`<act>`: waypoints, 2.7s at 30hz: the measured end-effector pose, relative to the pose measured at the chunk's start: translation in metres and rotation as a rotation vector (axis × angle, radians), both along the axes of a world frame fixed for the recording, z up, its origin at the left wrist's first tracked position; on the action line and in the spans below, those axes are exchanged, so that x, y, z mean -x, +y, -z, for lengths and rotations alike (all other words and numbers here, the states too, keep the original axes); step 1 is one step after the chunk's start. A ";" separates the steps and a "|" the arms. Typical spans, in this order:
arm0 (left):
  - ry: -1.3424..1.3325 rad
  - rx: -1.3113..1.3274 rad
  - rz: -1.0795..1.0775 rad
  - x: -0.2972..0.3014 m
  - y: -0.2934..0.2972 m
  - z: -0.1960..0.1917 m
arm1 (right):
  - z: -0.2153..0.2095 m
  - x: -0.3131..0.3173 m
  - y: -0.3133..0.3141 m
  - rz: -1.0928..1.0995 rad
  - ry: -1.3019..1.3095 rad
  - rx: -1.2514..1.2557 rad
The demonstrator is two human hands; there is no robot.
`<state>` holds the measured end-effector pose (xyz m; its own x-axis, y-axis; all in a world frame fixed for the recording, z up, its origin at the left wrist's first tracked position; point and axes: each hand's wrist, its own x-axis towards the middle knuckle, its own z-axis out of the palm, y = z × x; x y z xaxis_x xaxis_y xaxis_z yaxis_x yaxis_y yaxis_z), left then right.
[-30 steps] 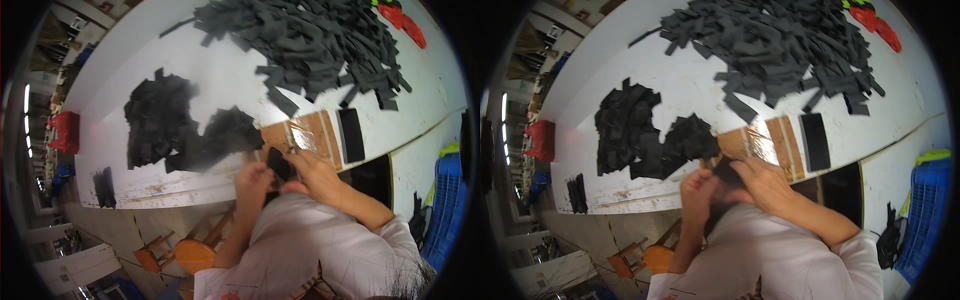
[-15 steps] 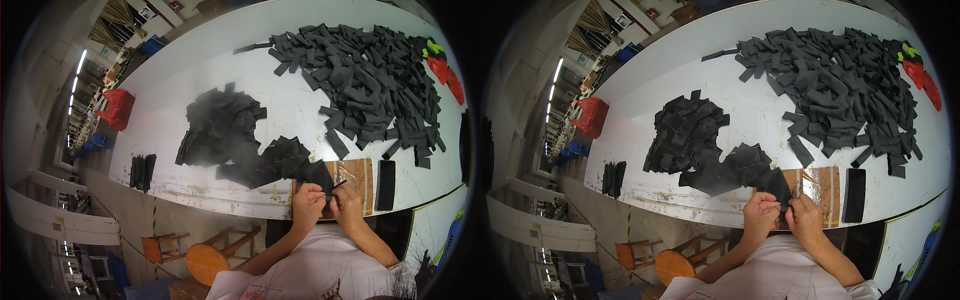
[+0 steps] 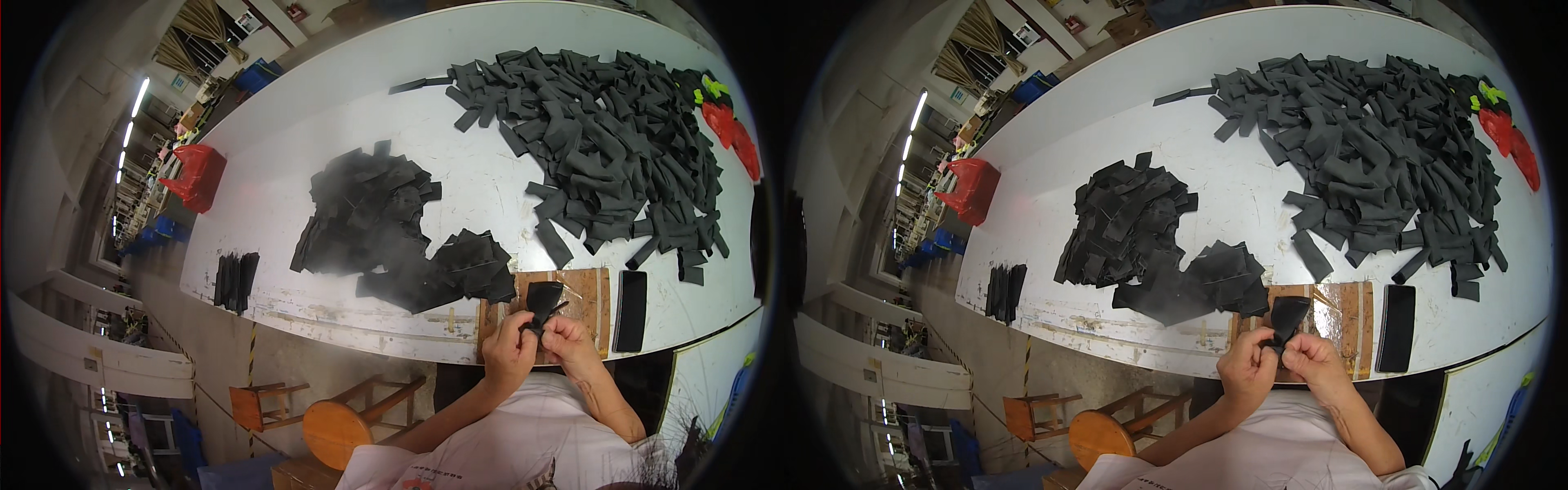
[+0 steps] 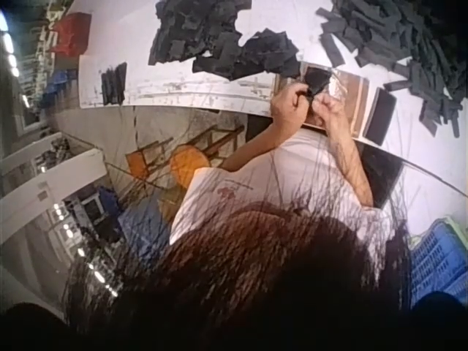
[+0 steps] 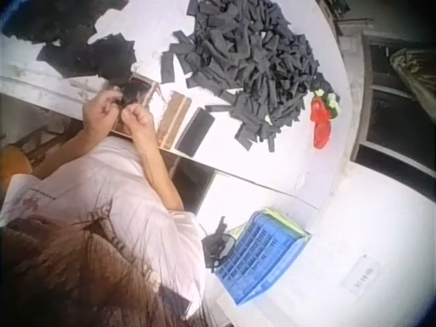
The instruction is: Assembling foam padding components at a workbench in a factory production area.
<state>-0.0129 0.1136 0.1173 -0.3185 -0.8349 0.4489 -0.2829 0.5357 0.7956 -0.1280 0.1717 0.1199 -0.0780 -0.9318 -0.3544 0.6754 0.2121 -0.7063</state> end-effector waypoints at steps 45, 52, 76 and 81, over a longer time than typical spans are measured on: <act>1.411 -1.913 0.719 0.012 -0.051 -0.037 | -0.054 0.045 -0.046 -0.194 0.341 0.067; 1.186 -1.644 0.577 0.002 -0.033 -0.007 | -0.019 0.049 -0.032 -0.268 0.163 0.047; 0.627 -1.019 0.444 0.005 -0.020 -0.010 | 0.000 0.053 -0.037 -0.307 0.266 0.204; 0.197 -0.168 0.419 0.015 -0.038 -0.043 | -0.014 0.062 -0.039 -0.234 0.464 0.172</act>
<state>-0.0278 0.0759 0.1606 -0.5649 -0.7193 0.4044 0.0939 0.4309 0.8975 -0.1899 0.1322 0.1340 0.0264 -0.9846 -0.1726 0.2332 0.1740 -0.9567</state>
